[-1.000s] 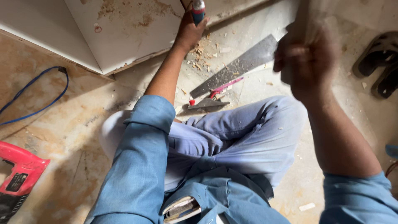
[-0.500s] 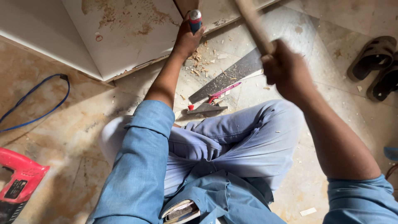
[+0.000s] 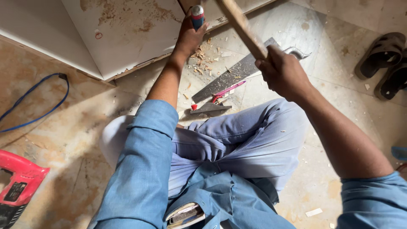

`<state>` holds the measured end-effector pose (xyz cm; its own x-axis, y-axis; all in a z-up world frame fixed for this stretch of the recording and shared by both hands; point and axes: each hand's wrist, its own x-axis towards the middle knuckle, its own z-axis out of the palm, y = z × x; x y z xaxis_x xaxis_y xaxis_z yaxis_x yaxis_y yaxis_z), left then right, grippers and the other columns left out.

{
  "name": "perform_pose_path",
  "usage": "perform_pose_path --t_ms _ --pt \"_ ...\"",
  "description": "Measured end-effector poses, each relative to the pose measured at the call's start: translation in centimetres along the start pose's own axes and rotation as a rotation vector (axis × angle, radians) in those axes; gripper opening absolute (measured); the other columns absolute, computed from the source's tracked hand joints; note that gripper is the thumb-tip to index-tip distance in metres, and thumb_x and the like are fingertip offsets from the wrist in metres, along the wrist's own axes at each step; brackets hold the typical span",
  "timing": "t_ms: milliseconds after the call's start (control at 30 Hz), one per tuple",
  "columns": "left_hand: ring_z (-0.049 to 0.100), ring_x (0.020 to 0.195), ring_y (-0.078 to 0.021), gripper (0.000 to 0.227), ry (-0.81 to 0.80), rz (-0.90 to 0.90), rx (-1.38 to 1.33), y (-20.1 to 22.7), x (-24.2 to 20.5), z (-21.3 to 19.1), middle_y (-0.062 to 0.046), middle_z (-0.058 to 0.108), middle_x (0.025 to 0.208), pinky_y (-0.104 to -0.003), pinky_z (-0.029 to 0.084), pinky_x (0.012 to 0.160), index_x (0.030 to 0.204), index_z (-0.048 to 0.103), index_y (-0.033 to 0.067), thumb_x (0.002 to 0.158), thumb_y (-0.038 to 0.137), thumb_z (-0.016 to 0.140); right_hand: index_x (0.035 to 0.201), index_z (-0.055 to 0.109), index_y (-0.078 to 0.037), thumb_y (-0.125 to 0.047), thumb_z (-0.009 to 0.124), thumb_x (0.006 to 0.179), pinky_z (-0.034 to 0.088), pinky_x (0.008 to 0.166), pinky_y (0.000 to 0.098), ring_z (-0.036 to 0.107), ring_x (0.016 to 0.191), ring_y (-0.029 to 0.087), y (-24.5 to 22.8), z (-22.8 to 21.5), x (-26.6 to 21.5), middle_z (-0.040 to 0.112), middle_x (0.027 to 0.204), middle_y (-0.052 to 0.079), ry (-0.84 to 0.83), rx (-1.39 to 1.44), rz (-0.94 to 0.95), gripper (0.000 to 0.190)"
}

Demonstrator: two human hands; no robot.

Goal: The person uses a hammer and a chisel to remove pieces of wood from a cabinet panel while sitting on the floor.

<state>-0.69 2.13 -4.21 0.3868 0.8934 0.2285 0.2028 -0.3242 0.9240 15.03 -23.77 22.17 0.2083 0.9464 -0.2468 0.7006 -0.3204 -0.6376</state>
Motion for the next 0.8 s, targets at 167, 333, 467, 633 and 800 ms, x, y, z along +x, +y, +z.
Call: perform_pose_path --t_ms 167,333,467,633,800 --pt "0.072 0.100 -0.0246 0.038 0.021 0.073 -0.028 -1.3 -0.1 0.3 -0.010 0.072 0.106 -0.038 0.058 0.092 0.123 0.056 0.0065 0.096 0.023 0.077 0.109 0.050 -0.001 -0.041 0.051 0.112 0.051 0.051 0.0276 0.057 0.058 0.013 -0.6 -2.2 -1.4 0.058 0.081 0.008 0.294 0.388 -0.642 0.040" --pt "0.071 0.103 -0.0233 0.042 -0.002 -0.013 -0.053 -1.1 0.1 0.3 -0.010 0.071 0.111 -0.037 0.058 0.092 0.128 0.053 0.0075 0.096 0.024 0.075 0.106 0.053 -0.003 -0.035 0.052 0.115 0.047 0.054 0.0369 0.058 0.063 0.020 4.2 1.6 2.4 0.060 0.079 0.012 0.200 -0.105 -0.483 0.033" --pt "0.072 0.103 -0.0245 0.039 -0.031 -0.074 -0.001 -1.2 0.2 -0.2 -0.013 0.072 0.112 -0.036 0.059 0.094 0.127 0.054 0.0059 0.099 0.024 0.074 0.103 0.054 -0.004 -0.030 0.057 0.111 0.045 0.054 0.0421 0.057 0.060 0.024 5.3 2.5 3.3 0.062 0.071 0.013 0.095 -0.315 -0.211 0.028" --pt "0.073 0.101 -0.0251 0.040 0.021 -0.065 -0.036 -1.5 -0.2 0.1 -0.013 0.074 0.110 -0.036 0.058 0.092 0.122 0.060 0.0061 0.093 0.026 0.078 0.104 0.051 -0.003 -0.026 0.059 0.109 0.050 0.055 0.0349 0.063 0.062 0.021 1.6 0.2 0.0 0.062 0.073 0.012 0.126 0.070 -0.205 0.025" --pt "0.068 0.100 -0.0369 0.040 0.067 0.089 0.058 -4.3 0.8 0.9 -0.021 0.070 0.111 -0.042 0.056 0.089 0.120 0.060 0.0022 0.093 0.027 0.076 0.109 0.052 -0.004 -0.032 0.052 0.117 0.050 0.057 0.0277 0.060 0.064 0.017 0.7 -0.1 -0.3 0.063 0.079 0.011 0.374 0.570 -0.812 0.029"
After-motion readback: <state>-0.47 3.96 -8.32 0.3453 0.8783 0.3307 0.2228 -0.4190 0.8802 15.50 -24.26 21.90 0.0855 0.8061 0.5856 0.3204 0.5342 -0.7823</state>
